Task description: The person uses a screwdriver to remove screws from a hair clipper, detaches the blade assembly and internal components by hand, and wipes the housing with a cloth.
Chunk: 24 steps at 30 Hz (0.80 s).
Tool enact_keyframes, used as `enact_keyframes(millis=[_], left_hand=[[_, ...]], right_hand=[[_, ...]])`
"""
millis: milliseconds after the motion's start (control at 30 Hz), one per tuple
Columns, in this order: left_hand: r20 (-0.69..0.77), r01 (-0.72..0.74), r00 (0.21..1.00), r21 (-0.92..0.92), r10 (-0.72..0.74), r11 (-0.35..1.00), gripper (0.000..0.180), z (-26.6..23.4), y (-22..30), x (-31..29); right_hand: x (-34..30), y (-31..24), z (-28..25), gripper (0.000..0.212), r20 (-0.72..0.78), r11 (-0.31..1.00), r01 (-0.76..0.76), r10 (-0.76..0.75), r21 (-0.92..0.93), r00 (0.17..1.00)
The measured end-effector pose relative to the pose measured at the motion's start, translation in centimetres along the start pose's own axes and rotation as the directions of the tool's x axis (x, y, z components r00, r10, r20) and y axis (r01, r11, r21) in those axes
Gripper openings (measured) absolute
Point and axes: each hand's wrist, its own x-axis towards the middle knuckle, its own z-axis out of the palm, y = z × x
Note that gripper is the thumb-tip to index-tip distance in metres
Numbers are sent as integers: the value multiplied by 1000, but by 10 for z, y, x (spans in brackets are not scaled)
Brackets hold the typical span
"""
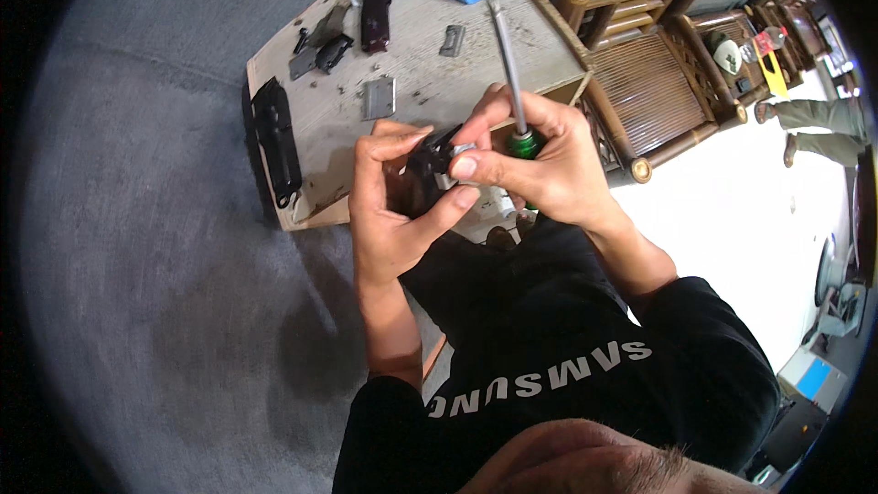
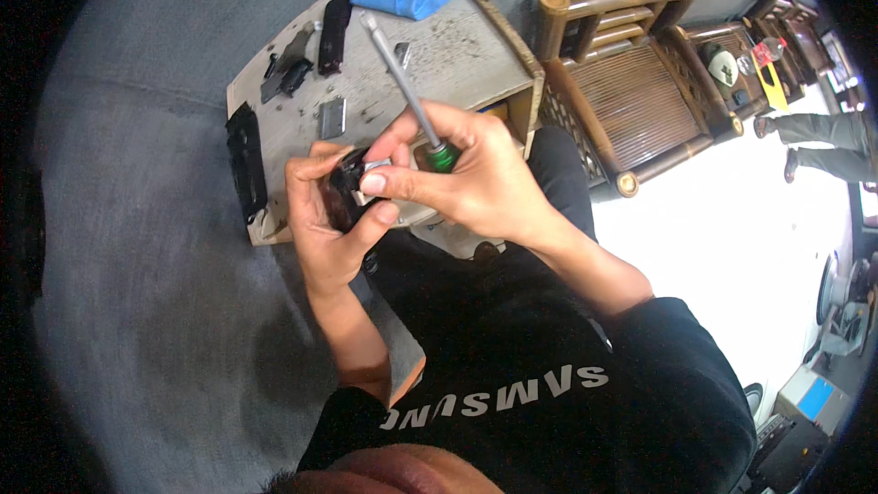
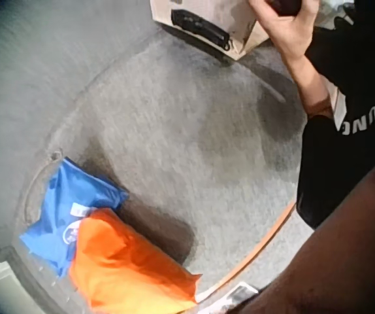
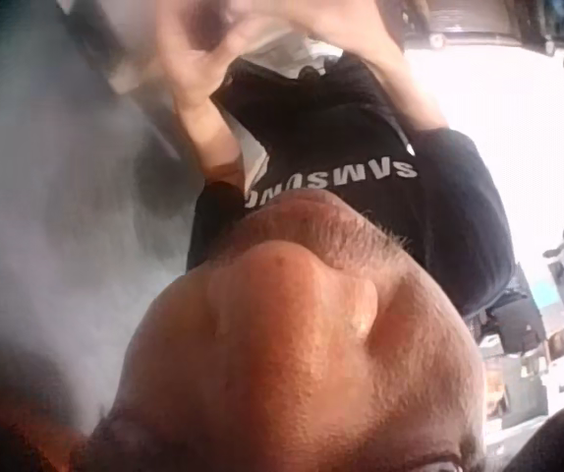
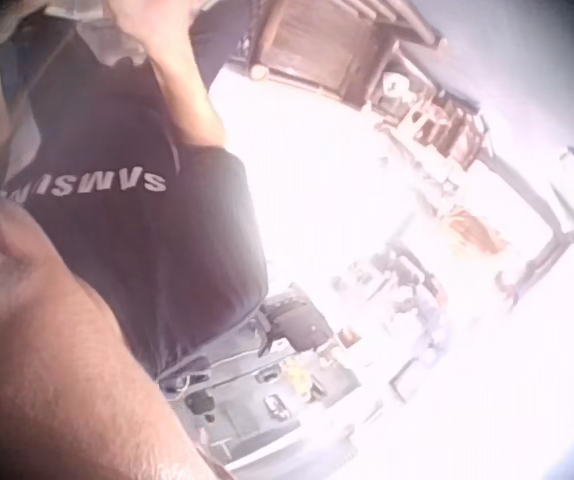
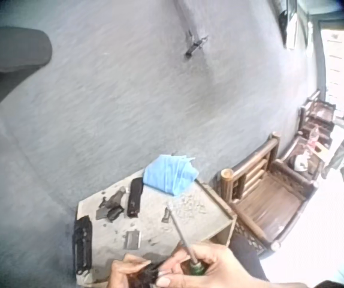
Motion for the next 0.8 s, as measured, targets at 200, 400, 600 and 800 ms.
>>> enact_keyframes(millis=[200,400,600,800], left_hand=[[70,92,994,-125,-83,988,54,-1,2,3],[88,281,960,-242,-267,929,51,-4,5,-1],[98,318,948,-238,-303,918,52,-3,6,-1],[120,346,938,-227,-326,911,51,1,7,5]], right_hand=[[4,9,-7,23,47,938,265,-261,-222,964],[4,6,-8,23,62,910,309,-304,-277,950],[5,2,-9,21,95,890,350,-337,-291,937],[3,0,-18,20,94,829,361,-356,-427,930]])
